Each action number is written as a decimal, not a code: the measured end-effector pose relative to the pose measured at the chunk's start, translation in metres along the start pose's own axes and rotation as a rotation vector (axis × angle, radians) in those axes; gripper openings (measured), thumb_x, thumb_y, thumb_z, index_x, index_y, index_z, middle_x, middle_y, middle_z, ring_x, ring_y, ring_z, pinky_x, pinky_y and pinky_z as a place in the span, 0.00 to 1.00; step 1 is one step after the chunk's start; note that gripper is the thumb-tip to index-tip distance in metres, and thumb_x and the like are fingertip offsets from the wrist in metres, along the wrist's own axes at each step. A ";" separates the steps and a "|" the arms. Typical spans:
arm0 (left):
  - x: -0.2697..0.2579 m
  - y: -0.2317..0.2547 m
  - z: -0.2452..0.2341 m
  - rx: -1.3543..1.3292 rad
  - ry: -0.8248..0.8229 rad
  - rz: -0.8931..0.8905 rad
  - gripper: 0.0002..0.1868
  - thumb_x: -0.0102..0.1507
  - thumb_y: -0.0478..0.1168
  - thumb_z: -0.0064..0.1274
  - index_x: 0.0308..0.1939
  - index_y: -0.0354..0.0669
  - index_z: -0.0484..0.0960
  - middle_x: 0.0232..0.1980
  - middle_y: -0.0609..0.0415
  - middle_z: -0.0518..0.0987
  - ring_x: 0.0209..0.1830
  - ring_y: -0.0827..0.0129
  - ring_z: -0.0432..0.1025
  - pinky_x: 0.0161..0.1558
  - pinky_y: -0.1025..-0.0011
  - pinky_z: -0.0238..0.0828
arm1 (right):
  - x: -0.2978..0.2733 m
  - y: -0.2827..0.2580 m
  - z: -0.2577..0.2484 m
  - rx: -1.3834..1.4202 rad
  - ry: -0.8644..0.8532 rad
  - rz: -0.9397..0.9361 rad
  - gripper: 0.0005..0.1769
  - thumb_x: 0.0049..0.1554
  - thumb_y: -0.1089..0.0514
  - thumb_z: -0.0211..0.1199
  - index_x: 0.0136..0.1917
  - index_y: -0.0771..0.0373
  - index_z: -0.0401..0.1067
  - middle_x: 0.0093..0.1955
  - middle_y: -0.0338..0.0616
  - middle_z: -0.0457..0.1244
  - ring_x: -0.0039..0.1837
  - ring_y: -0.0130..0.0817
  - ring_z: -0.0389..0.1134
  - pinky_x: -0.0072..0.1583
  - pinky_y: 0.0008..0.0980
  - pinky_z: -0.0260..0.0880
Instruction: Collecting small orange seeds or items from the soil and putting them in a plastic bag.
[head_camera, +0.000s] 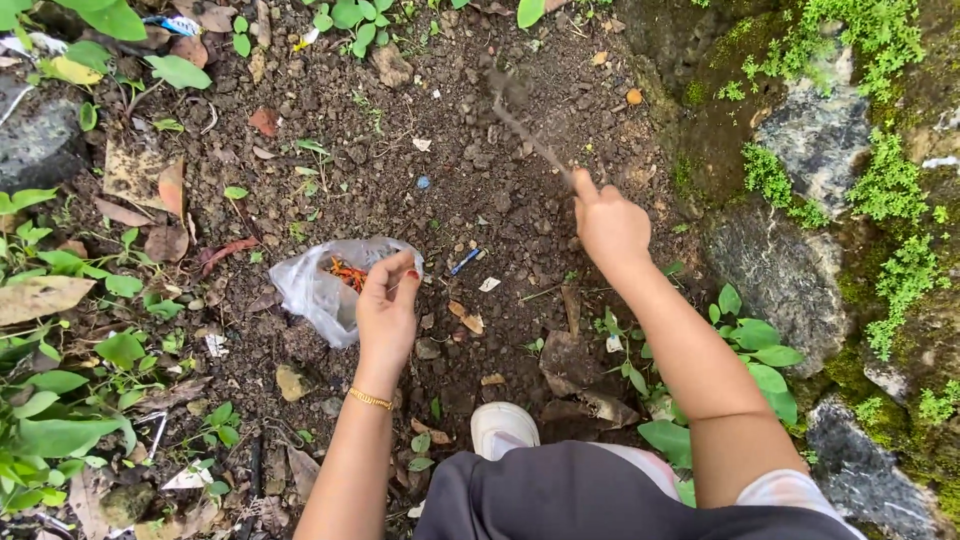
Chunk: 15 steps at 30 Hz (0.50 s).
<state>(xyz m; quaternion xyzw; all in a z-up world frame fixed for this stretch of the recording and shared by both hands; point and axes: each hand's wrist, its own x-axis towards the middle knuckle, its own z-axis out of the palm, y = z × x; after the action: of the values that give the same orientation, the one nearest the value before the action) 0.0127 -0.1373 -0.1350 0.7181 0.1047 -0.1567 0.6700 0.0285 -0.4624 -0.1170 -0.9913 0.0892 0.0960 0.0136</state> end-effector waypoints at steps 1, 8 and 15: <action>0.001 -0.002 0.001 -0.005 0.002 0.000 0.14 0.69 0.33 0.50 0.58 0.37 0.79 0.55 0.56 0.82 0.53 0.76 0.75 0.58 0.76 0.72 | 0.008 0.001 0.008 -0.004 0.000 -0.003 0.16 0.65 0.52 0.56 0.66 0.53 0.64 0.34 0.49 0.65 0.29 0.44 0.67 0.27 0.43 0.67; -0.013 0.002 -0.004 -0.050 0.003 -0.042 0.14 0.68 0.32 0.50 0.58 0.36 0.78 0.55 0.55 0.81 0.54 0.75 0.75 0.58 0.75 0.72 | 0.015 -0.015 0.025 0.142 -0.006 0.052 0.21 0.65 0.52 0.58 0.69 0.55 0.65 0.36 0.50 0.67 0.37 0.49 0.72 0.37 0.47 0.72; -0.021 -0.012 -0.017 -0.096 0.018 0.002 0.14 0.69 0.31 0.49 0.59 0.37 0.77 0.58 0.55 0.81 0.57 0.74 0.75 0.61 0.75 0.72 | -0.002 -0.032 -0.002 0.300 -0.128 0.315 0.25 0.62 0.51 0.59 0.73 0.48 0.66 0.40 0.55 0.70 0.43 0.54 0.72 0.47 0.52 0.73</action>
<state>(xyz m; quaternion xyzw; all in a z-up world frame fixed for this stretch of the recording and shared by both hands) -0.0094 -0.1184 -0.1378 0.6865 0.1174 -0.1441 0.7030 0.0331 -0.4308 -0.1144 -0.9439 0.2550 0.1454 0.1511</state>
